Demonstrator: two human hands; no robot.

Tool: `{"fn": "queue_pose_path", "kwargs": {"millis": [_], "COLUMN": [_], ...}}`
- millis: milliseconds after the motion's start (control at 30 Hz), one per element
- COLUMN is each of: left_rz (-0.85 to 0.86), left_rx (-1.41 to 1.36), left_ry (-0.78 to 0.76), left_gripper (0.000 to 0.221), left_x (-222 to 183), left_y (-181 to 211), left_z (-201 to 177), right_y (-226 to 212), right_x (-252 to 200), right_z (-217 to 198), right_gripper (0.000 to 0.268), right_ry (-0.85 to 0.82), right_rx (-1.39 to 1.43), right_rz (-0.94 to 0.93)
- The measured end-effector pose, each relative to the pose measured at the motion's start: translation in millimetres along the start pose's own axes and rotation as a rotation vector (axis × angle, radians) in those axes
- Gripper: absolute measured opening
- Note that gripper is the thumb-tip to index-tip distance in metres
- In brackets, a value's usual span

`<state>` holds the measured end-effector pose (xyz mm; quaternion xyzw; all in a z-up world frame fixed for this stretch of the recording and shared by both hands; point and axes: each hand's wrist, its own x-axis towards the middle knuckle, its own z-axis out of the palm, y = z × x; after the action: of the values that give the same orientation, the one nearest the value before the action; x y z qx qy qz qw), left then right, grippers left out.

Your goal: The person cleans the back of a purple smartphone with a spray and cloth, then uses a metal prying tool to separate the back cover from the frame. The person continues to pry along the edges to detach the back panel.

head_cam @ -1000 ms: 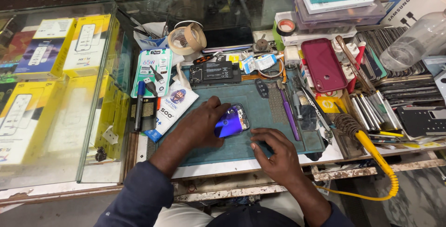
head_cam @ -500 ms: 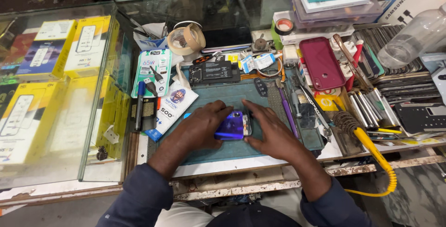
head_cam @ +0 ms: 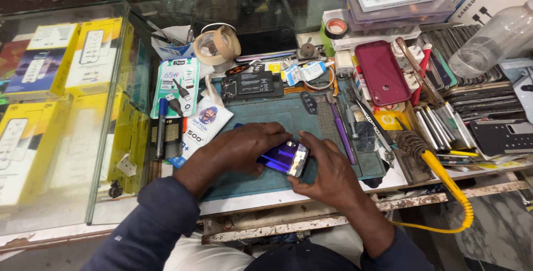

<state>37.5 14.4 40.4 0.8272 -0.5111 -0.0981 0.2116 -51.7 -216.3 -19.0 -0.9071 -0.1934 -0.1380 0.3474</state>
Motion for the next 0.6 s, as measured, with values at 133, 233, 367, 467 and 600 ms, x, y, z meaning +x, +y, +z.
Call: {"fn": "queue_pose_path", "kwargs": {"millis": [133, 233, 367, 467, 600], "left_rz": [0.018, 0.045, 0.035, 0.002, 0.073], "left_rx": [0.039, 0.109, 0.124, 0.131, 0.141], "left_ry": [-0.125, -0.158, -0.189, -0.195, -0.123], "left_gripper": [0.087, 0.083, 0.075, 0.067, 0.068], "left_x": [5, 3, 0, -6, -11], "left_y": [2, 5, 9, 7, 4], "left_z": [-3, -4, -6, -7, -4], "right_y": [-2, -6, -9, -12, -13], "right_x": [-16, -25, -27, -26, -25], "right_z": [8, 16, 20, 21, 23], "right_gripper": [0.095, 0.093, 0.089, 0.088, 0.088], "right_ry": [0.074, 0.135, 0.15, 0.126, 0.13], "right_rx": [-0.028, -0.103, -0.116, -0.115, -0.152], "right_rz": [0.03, -0.024, -0.064, -0.067, -0.069]}}
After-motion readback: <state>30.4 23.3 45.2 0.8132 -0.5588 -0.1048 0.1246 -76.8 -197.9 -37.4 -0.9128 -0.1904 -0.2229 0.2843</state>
